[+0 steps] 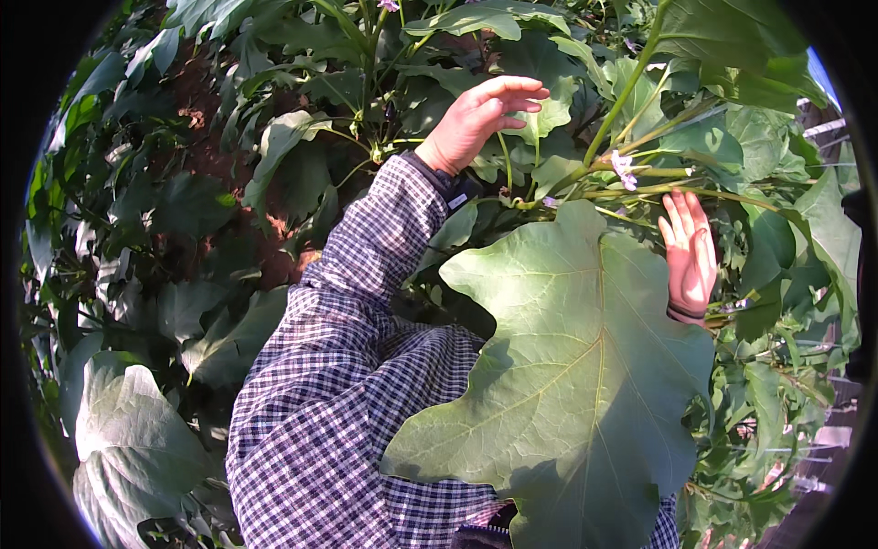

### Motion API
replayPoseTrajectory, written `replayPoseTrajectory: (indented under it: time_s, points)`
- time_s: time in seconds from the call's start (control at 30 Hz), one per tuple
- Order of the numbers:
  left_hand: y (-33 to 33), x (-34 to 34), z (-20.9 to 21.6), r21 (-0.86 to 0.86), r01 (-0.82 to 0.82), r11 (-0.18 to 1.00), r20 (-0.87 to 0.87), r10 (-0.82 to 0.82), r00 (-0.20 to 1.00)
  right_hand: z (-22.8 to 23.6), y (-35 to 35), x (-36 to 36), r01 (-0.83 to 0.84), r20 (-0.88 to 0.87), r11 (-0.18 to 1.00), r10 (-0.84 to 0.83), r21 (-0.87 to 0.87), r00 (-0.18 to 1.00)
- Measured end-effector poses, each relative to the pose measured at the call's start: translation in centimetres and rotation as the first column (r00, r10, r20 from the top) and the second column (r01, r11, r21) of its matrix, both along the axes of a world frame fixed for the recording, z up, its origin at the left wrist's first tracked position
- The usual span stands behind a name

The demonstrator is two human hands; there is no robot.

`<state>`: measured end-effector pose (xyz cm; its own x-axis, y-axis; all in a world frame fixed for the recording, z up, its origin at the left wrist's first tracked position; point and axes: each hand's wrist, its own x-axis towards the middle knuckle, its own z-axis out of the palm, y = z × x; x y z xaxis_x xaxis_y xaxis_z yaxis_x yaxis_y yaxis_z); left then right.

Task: The person reaches into dense eggplant plants and removes leaves and small stems by hand. They move through the foliage, pulling off individual leaves and occasionally small branches, then continue to the next section of the plant.

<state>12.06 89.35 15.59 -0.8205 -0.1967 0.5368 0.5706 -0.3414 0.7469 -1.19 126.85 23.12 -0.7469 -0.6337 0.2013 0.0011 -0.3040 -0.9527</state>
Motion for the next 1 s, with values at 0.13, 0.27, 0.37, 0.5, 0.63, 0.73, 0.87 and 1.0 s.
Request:
replayPoseTrajectory:
  time_s: [0.13,0.27,0.37,0.5,0.63,0.73,0.87,1.0]
  points:
    - [3.6,8.9,-5.0,0.195,0.304,0.933,-0.141,-0.28,0.95,-4.3,3.7,4.4,0.189,-0.073,0.94,-0.176,0.284,0.982]
    - [10.9,11.2,-3.1,-0.365,0.295,0.883,-0.234,-0.394,0.889,-6.8,0.6,9.2,0.182,-0.53,0.689,0.334,0.701,0.779]
    - [14.1,8.8,0.4,-0.435,0.41,0.802,-0.252,-0.546,0.799,-7.8,-3.6,12.3,0.503,-0.834,0.7,0.25,0.507,0.492]
    - [15.2,6.5,3.3,-0.443,0.46,0.77,-0.298,-0.61,0.734,-4.6,-3.1,14.4,0.386,-0.009,0.874,-0.402,0.295,0.916]
    - [12.2,5.2,1.3,-0.487,0.523,0.7,-0.344,-0.704,0.622,-3.4,-2.5,14.0,0.502,-0.584,0.581,-0.056,0.64,0.81]
    - [6.3,1.0,-4.2,-0.371,0.736,0.567,-0.072,-0.807,0.586,-4.0,-3.0,13.9,0.512,-0.521,0.546,-0.154,0.663,0.839]
    - [-2.2,-10.4,-14.7,-0.504,0.439,0.744,0.661,0.004,0.751,-4.7,-3.2,13.9,0.543,-0.53,0.477,-0.176,0.691,0.829]
    - [-1.2,-18.6,-25.5,-0.688,0.699,0.198,0.711,0.376,0.594,-4.9,-2.9,14.2,0.569,-0.528,0.436,-0.224,0.698,0.819]
